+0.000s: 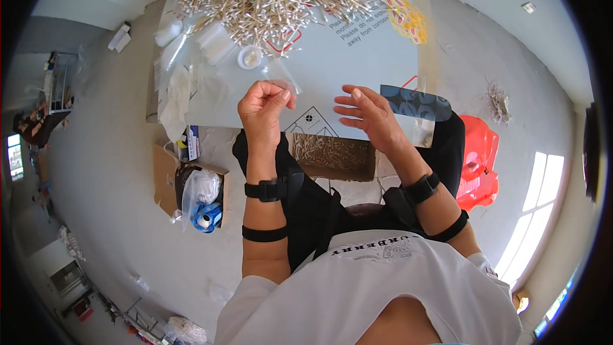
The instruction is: The person is packaging cotton swabs into small plastic bags and sealing them with tape.
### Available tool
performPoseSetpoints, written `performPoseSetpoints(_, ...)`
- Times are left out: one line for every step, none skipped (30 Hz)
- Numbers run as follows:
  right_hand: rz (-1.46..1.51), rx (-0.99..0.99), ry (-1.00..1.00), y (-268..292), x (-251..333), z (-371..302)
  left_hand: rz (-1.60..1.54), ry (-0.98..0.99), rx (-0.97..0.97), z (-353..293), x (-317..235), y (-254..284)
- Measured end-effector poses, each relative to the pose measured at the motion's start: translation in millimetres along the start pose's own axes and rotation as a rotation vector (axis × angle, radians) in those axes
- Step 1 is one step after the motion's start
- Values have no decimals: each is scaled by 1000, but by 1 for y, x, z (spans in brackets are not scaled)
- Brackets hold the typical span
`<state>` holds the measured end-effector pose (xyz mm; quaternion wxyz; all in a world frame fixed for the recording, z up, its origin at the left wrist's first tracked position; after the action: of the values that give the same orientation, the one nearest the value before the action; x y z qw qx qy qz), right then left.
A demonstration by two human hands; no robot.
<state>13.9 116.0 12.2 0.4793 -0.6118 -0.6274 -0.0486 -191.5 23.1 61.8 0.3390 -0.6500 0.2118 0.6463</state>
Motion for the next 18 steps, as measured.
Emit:
performPoseSetpoints(2,-21,3,-2,1,3,-35,67,95,-8,7,-17)
performPoseSetpoints(159,47,-150,-14,-12,4,-72,130,191,-15,11,-34)
performPoseSetpoints(321,114,-299,-23,-23,4,-76,160,235,-21,14,-47)
performPoseSetpoints(326,94,-289,-14,-25,11,-85,171,251,-24,14,-54)
performPoseSetpoints(298,158,-220,-18,-19,17,-70,209,241,-26,18,-56)
performPoseSetpoints(269,223,-152,-22,-14,19,-54,246,230,-28,22,-57)
performPoseSetpoints(286,73,-53,-6,-11,22,-59,253,239,-28,25,-60)
performPoseSetpoints(290,67,-49,1,-11,24,-18,248,165,-25,27,-53)
performPoseSetpoints(247,27,11,15,-6,29,23,242,91,-22,29,-44)
performPoseSetpoints(204,-12,72,26,-2,32,23,244,97,-19,34,-43)
performPoseSetpoints(101,-55,131,25,10,27,53,233,102,-17,37,-40)
performPoseSetpoints(104,-58,130,29,10,27,82,222,108,-15,40,-39)
performPoseSetpoints(-68,-33,196,29,18,28,83,225,111,-13,45,-39)
performPoseSetpoints(-242,-7,263,28,26,27,45,241,81,-10,48,-39)
performPoseSetpoints(-240,-10,263,32,28,28,7,257,52,-7,51,-40)
performPoseSetpoints(-304,-10,225,35,26,30,7,259,55,-2,53,-43)
performPoseSetpoints(-369,-13,186,39,22,32,47,204,70,6,52,-48)
performPoseSetpoints(-369,-14,183,39,21,31,88,147,79,13,51,-50)
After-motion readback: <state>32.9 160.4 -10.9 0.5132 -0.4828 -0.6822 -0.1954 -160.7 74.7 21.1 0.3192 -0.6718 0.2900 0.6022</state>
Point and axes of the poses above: each hand's wrist, its own z-axis towards the middle knuckle, its own y-axis out of the back of the hand, x = y × z, the point moved 10 cm from there along z, towards the middle knuckle, and after that the axes turned 7 degrees about z, right-handed, at the moved point
